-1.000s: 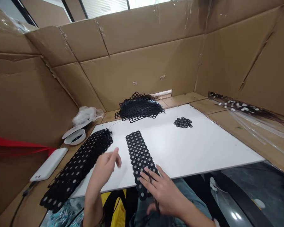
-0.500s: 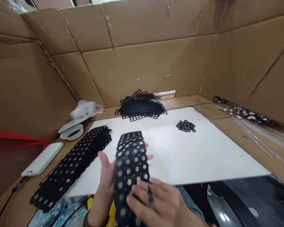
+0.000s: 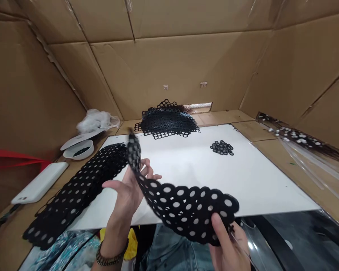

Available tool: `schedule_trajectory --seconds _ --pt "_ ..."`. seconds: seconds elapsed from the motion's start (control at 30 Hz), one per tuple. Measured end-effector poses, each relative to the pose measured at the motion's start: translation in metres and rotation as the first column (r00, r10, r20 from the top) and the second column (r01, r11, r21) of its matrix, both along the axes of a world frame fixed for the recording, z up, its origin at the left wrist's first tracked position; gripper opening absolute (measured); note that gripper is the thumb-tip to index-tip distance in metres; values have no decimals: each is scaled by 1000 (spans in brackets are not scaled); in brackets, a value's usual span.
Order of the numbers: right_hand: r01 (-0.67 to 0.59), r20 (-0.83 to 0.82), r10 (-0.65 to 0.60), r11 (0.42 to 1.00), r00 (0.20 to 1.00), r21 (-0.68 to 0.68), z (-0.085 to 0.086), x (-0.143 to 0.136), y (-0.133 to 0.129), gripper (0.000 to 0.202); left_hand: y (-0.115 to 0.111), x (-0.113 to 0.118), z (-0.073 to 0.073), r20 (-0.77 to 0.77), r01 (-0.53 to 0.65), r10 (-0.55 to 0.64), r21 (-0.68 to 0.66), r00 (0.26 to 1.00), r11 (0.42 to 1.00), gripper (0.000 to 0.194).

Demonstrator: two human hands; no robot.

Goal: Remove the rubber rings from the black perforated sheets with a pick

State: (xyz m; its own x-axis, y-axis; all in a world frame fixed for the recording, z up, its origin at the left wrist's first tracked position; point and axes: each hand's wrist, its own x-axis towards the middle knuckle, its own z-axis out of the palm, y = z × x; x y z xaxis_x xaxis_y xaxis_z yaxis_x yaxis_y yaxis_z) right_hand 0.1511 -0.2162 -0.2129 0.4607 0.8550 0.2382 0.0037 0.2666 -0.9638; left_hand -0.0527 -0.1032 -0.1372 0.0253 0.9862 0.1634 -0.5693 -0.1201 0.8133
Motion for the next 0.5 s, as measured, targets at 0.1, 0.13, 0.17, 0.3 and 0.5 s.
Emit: schedule_trajectory --seconds 0.1,0.13,0.17,0.3,0.5 --pt "-31 -201 2 990 980 -140 -2 6 7 31 4 4 1 -84 -164 153 -144 985 976 87" --pt "-26 -250 -18 985 968 -173 -2 7 8 31 6 4 2 -95 -214 200 -164 975 963 93" --pt "-11 -267 -40 982 963 -188 -4 7 8 31 8 5 2 -93 -252 240 -163 966 954 96" --pt "0 -104 -19 984 994 -177 -10 6 5 30 16 5 -1 -105 -367 364 -17 926 930 97" --pt "32 29 -27 984 999 -173 -13 3 7 30 21 3 -4 -121 -350 354 50 927 935 52"
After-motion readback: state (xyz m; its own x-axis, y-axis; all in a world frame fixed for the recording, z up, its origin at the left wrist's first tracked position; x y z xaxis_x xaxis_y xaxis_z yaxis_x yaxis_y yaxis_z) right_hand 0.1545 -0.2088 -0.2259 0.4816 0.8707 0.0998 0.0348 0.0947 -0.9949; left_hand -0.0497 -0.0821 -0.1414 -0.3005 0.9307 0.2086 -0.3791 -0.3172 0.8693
